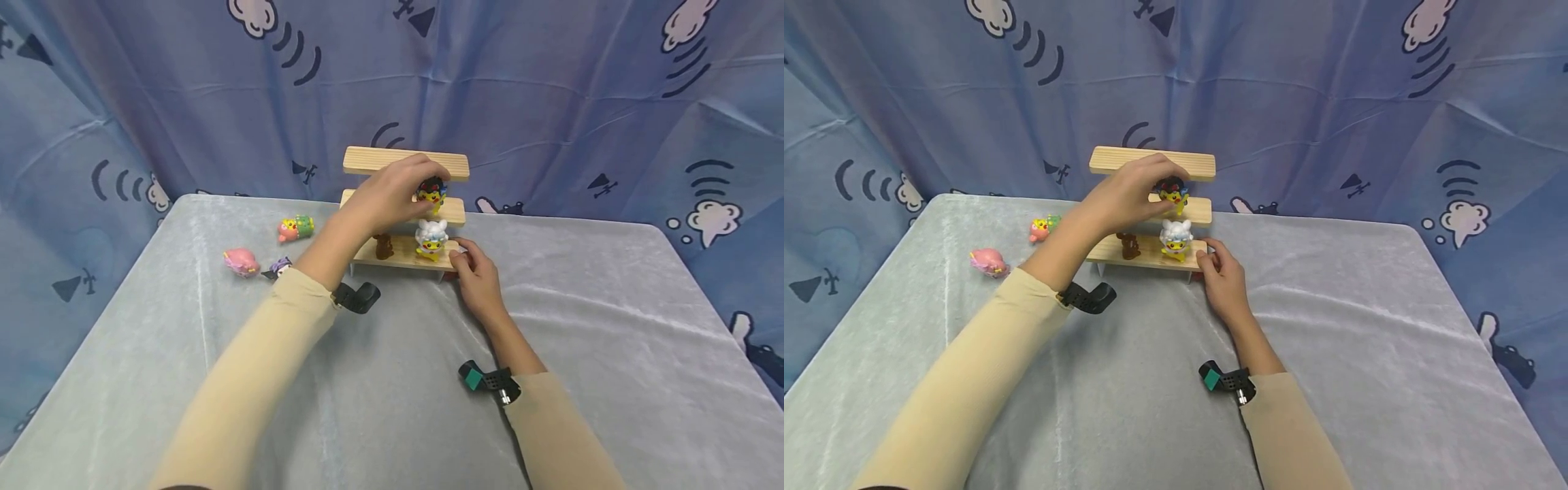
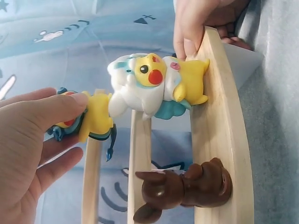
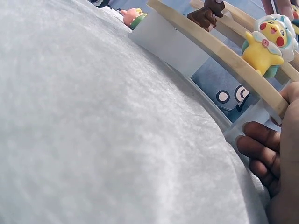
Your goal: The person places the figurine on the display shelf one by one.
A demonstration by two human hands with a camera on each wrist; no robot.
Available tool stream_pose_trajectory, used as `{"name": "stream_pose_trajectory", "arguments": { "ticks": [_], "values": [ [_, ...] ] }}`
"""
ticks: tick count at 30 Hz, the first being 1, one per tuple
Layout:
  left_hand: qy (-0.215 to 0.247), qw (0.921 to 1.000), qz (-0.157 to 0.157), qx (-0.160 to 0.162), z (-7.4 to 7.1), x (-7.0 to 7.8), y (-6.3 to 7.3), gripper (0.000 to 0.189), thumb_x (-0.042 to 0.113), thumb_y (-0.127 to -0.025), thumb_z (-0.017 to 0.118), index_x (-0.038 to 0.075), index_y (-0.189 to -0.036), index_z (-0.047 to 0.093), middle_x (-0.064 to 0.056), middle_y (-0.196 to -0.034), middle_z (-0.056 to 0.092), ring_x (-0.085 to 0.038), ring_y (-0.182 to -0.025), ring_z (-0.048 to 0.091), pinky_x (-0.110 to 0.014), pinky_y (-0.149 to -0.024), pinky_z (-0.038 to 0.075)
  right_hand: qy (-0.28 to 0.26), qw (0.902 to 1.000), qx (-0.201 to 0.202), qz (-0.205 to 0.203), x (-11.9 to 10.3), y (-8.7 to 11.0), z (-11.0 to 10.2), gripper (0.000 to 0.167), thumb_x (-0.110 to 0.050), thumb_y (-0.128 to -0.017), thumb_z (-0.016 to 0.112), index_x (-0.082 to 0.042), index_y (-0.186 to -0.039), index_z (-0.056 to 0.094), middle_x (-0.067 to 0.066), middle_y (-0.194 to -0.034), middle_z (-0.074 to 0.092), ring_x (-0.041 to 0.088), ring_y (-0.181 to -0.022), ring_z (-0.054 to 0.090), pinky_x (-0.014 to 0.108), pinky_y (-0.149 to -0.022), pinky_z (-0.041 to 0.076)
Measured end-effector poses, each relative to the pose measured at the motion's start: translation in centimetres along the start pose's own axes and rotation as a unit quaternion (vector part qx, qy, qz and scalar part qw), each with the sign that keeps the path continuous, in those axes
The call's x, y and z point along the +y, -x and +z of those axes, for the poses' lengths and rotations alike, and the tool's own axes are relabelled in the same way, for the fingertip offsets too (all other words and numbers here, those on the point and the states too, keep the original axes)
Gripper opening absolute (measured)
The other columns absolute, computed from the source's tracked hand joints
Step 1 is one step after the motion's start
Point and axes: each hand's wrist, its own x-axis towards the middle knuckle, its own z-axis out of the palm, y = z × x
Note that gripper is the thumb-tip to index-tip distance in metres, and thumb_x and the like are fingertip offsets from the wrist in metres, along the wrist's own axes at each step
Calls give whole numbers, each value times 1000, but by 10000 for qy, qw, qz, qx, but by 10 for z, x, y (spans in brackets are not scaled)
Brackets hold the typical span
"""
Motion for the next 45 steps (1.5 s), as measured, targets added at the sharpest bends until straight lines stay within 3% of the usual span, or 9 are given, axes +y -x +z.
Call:
{"name": "stream_pose_trajectory", "arguments": {
  "ticks": [7, 11, 19, 24, 27, 29, 34, 39, 45],
  "values": [
    [-329, 9987, -112, -373, 9, -1, -9, 38, 12, -92, 73, 13, -129, 66, -4, -127, 64, -17, -112, 61, -32, -100, 49, -13, 10000, 74, -2, 32, -11, 6, 37, -23, -105, 52, -8, -138, 59, 17, -84, 68, 4, -67, 61, 20, -70, 44],
    [-371, 9987, -129, -321, 13, -2, -10, 37, 9, -92, 71, 14, -128, 66, -4, -127, 64, -17, -110, 62, -32, -98, 50, -38, 9999, 102, -117, 34, -11, 7, 37, -26, -105, 52, -10, -137, 60, 17, -84, 68, 4, -67, 61, 21, -70, 44],
    [-421, 9988, -166, -166, 17, -4, -11, 38, 10, -91, 71, 18, -128, 66, -2, -128, 63, -16, -110, 62, -33, -97, 50, -7, 9999, 107, -9, 29, -11, 5, 37, -22, -105, 51, -7, -138, 59, 21, -87, 67, 9, -70, 59, 21, -68, 41],
    [-534, 9984, -140, -90, 14, -3, -10, 42, 15, -89, 73, 19, -130, 65, 0, -136, 58, -17, -115, 61, -34, -98, 51, -3, 10000, 41, 37, 5, -1, 2, 36, -14, -104, 51, 1, -136, 58, 27, -87, 64, 21, -72, 58, 21, -66, 40],
    [-593, 9982, -128, 13, 10, 1, -9, 43, 17, -89, 75, 20, -131, 63, 0, -144, 53, -19, -121, 60, -35, -97, 51, 45, 10000, 27, -5, -7, 4, 0, 36, -13, -104, 50, 3, -136, 57, 26, -85, 65, 18, -71, 60, 20, -67, 40],
    [-665, 9977, -142, 80, 5, 3, -7, 43, 18, -91, 74, 21, -132, 62, 0, -148, 51, -20, -124, 60, -35, -98, 52, 28, 10000, 56, 4, 4, 0, 1, 37, -15, -104, 50, 0, -137, 57, 24, -86, 67, 16, -71, 61, 21, -67, 41],
    [-838, 9959, -236, 252, -12, 7, 8, 40, 19, -93, 72, 20, -132, 63, 0, -144, 54, -18, -121, 61, -34, -99, 51, 21, 9999, 140, -42, 32, -12, 6, 38, -25, -105, 51, -9, -139, 59, 18, -89, 69, 6, -70, 61, 20, -70, 44],
    [-907, 9944, -476, 257, -26, 6, 34, 38, 19, -93, 72, 23, -130, 64, 5, -137, 59, -16, -110, 63, -35, -89, 54, 69, 9998, 161, -110, 33, -12, 5, 37, -26, -104, 52, -10, -137, 60, 19, -87, 68, 5, -69, 61, 21, -70, 43],
    [-899, 9932, -676, 301, -37, 1, 69, 38, 20, -92, 74, 24, -129, 66, 5, -132, 62, -21, -109, 66, -39, -86, 54, 112, 9997, 173, -108, 33, -12, 6, 37, -25, -104, 51, -10, -136, 60, 22, -87, 67, 6, -69, 60, 22, -70, 43]
  ]
}}
